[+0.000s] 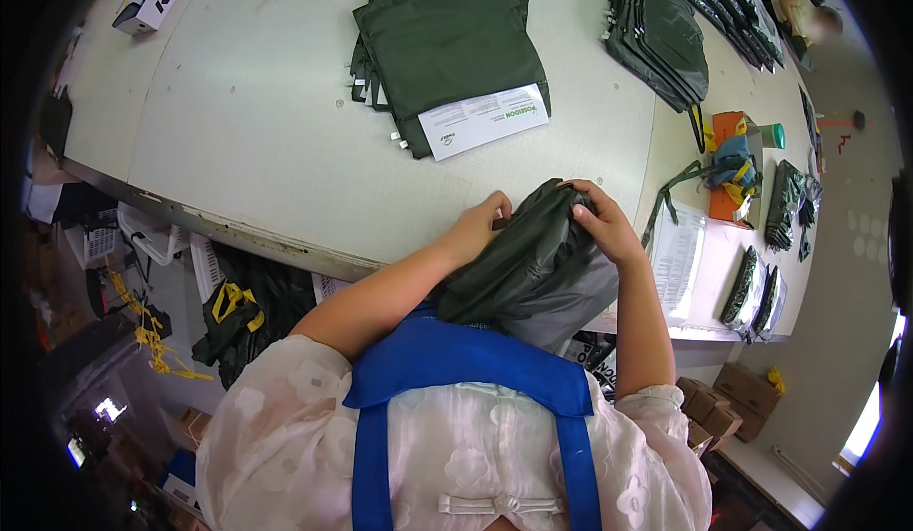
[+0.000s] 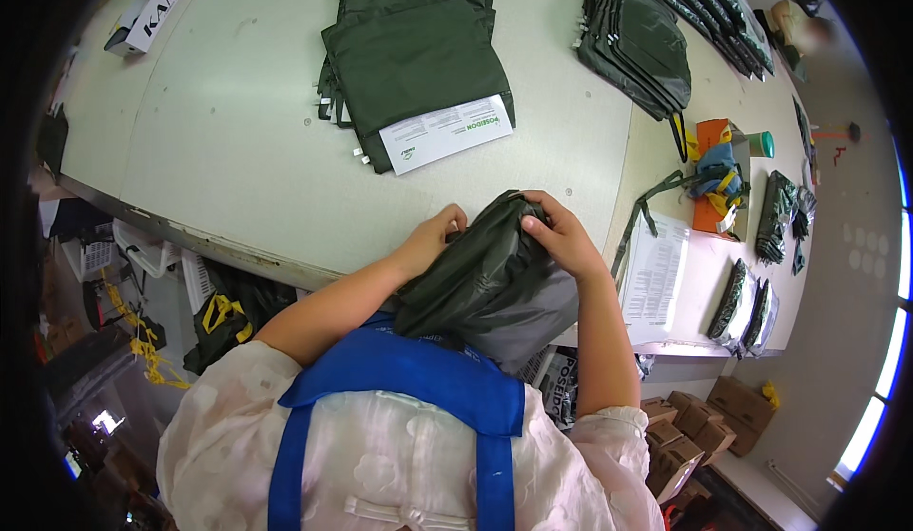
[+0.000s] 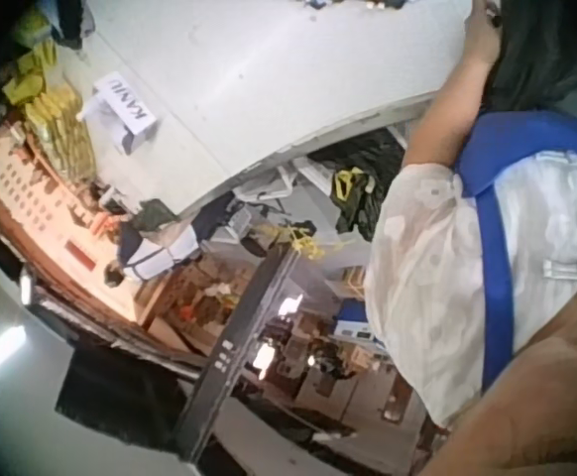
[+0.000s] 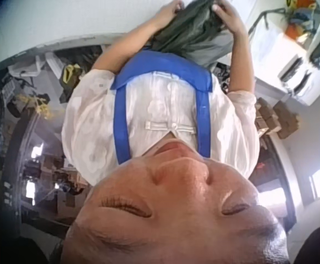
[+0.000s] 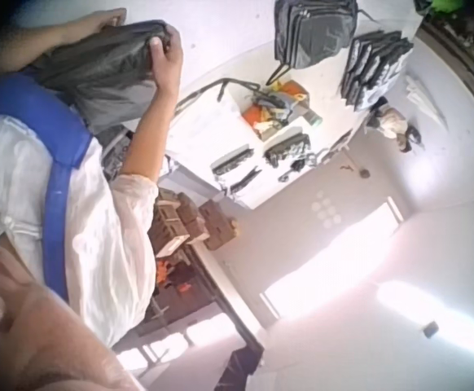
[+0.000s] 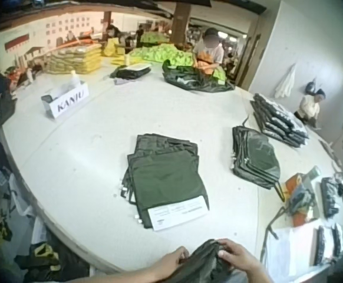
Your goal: The person folds a dark green garment on a white table, aligning edges and smoothing the fabric. The person then places the folded item into a white plastic basket and continues folding additional garments.
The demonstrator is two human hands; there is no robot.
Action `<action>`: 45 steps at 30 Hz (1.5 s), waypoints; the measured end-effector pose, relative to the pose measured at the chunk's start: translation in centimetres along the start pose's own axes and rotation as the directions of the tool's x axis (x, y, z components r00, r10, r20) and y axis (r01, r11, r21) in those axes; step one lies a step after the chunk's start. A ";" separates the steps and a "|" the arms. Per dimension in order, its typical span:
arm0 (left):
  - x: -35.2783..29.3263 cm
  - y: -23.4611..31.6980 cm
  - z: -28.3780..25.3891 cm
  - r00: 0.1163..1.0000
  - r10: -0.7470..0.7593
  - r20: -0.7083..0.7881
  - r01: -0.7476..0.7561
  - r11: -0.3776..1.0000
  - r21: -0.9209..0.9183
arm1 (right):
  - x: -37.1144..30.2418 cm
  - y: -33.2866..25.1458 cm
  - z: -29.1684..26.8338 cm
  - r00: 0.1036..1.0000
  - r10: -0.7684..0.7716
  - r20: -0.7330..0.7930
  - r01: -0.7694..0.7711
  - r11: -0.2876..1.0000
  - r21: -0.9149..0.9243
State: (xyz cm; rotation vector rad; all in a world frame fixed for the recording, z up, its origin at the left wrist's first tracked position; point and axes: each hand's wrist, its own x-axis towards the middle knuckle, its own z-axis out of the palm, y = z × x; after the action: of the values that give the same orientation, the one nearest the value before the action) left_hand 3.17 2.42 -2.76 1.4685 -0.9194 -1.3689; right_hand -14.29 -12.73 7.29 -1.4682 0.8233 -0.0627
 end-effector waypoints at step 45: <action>0.2 0.9 -4.0 0.984 -0.001 -0.176 0.098 0.836 0.540 | 6.2 5.8 2.8 0.835 -0.302 -0.460 -0.126 0.708 -0.695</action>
State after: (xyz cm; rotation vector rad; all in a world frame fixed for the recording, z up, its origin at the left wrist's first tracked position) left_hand 7.20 2.40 -2.06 2.0182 -1.2331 -1.0303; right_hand -10.85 -12.66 -0.93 -2.2903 1.3371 -0.2842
